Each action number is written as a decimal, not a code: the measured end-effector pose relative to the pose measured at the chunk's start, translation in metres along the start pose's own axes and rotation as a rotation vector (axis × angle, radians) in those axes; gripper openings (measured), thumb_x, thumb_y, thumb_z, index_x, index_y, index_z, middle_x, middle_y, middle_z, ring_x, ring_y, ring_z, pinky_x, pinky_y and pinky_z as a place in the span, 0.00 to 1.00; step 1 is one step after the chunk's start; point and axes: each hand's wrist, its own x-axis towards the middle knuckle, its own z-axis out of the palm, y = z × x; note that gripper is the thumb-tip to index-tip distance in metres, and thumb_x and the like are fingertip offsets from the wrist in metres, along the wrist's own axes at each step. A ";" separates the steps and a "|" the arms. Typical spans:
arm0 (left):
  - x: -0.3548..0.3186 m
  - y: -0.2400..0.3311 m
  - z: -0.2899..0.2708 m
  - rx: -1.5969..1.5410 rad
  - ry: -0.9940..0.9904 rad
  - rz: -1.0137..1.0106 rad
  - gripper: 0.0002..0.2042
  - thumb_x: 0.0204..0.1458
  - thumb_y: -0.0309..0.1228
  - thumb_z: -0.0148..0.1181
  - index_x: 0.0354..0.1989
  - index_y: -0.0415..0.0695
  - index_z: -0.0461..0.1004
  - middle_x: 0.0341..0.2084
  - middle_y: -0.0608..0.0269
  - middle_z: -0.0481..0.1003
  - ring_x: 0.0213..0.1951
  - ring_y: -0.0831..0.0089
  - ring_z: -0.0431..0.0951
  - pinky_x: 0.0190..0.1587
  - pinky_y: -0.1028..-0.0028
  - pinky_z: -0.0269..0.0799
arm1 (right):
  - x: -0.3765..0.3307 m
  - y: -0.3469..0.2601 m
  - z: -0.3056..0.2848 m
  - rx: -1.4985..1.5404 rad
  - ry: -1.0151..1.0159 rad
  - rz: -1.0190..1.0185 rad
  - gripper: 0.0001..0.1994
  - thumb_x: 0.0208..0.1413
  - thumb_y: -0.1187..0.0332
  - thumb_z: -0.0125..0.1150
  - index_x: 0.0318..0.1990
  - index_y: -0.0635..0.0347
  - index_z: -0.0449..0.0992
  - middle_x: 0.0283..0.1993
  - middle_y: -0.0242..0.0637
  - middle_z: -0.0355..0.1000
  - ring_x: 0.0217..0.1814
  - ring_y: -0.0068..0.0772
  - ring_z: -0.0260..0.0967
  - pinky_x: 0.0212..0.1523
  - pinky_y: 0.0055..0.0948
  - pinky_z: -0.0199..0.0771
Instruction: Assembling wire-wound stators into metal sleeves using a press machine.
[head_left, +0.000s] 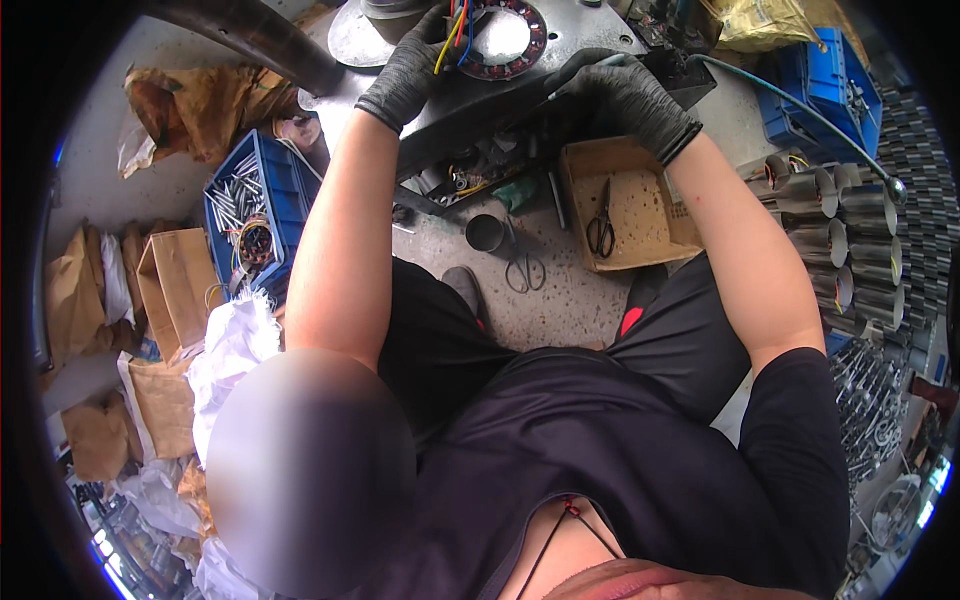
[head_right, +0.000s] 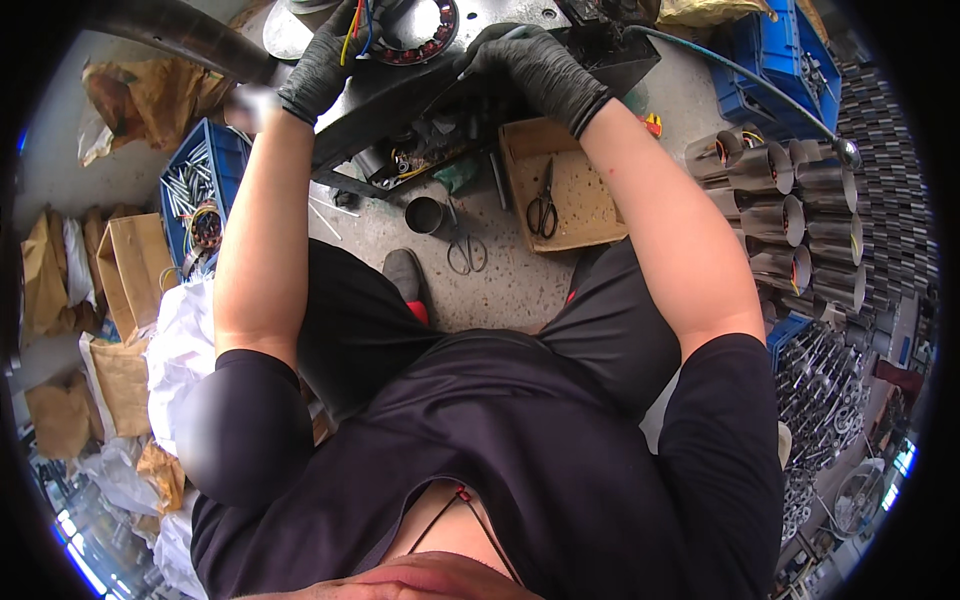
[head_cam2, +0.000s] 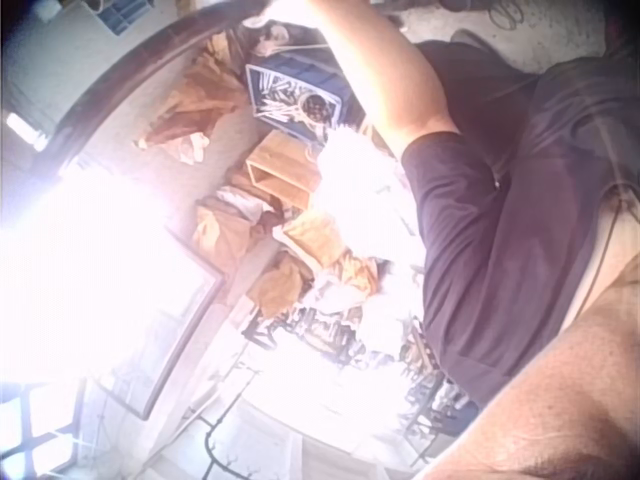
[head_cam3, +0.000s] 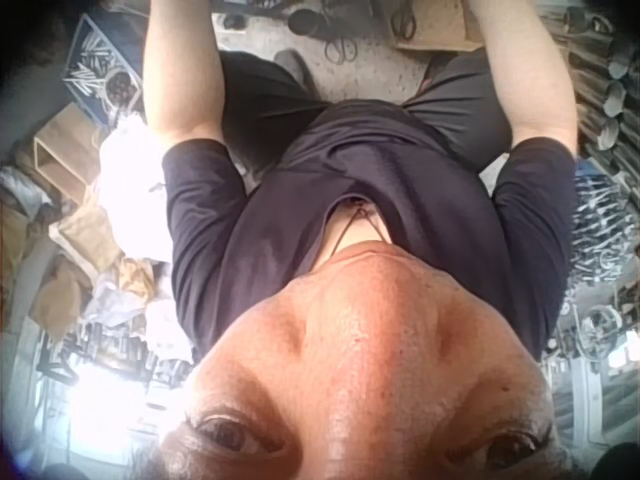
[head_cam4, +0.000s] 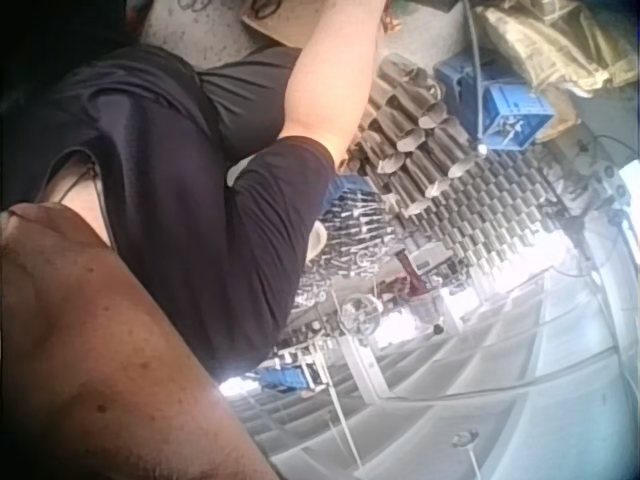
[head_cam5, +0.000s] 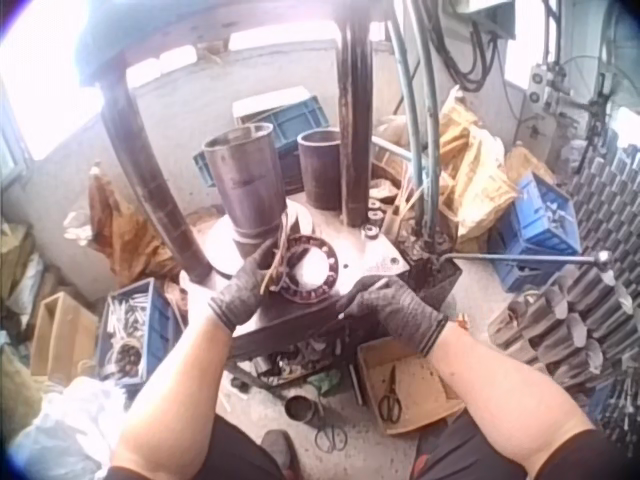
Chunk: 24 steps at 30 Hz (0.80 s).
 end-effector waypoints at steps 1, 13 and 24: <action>0.000 0.001 0.002 -0.096 -0.002 -0.009 0.35 0.62 0.31 0.65 0.76 0.46 0.56 0.53 0.73 0.75 0.42 0.85 0.71 0.43 0.83 0.70 | -0.006 -0.011 0.010 -0.080 0.012 -0.075 0.06 0.50 0.74 0.65 0.36 0.61 0.84 0.32 0.34 0.80 0.39 0.25 0.77 0.45 0.25 0.78; 0.015 -0.035 -0.021 -0.160 0.027 -0.074 0.37 0.60 0.21 0.63 0.77 0.45 0.52 0.61 0.63 0.73 0.55 0.77 0.74 0.57 0.78 0.71 | -0.040 -0.041 -0.008 -0.108 0.488 -0.512 0.12 0.58 0.78 0.65 0.49 0.62 0.81 0.49 0.36 0.80 0.50 0.27 0.77 0.53 0.27 0.80; 0.008 -0.008 -0.004 0.417 0.139 -0.013 0.35 0.54 0.30 0.69 0.72 0.49 0.64 0.55 0.50 0.76 0.56 0.63 0.77 0.63 0.67 0.71 | -0.060 -0.069 0.024 0.014 0.397 -0.321 0.12 0.62 0.63 0.69 0.46 0.61 0.83 0.40 0.34 0.81 0.41 0.22 0.80 0.41 0.24 0.85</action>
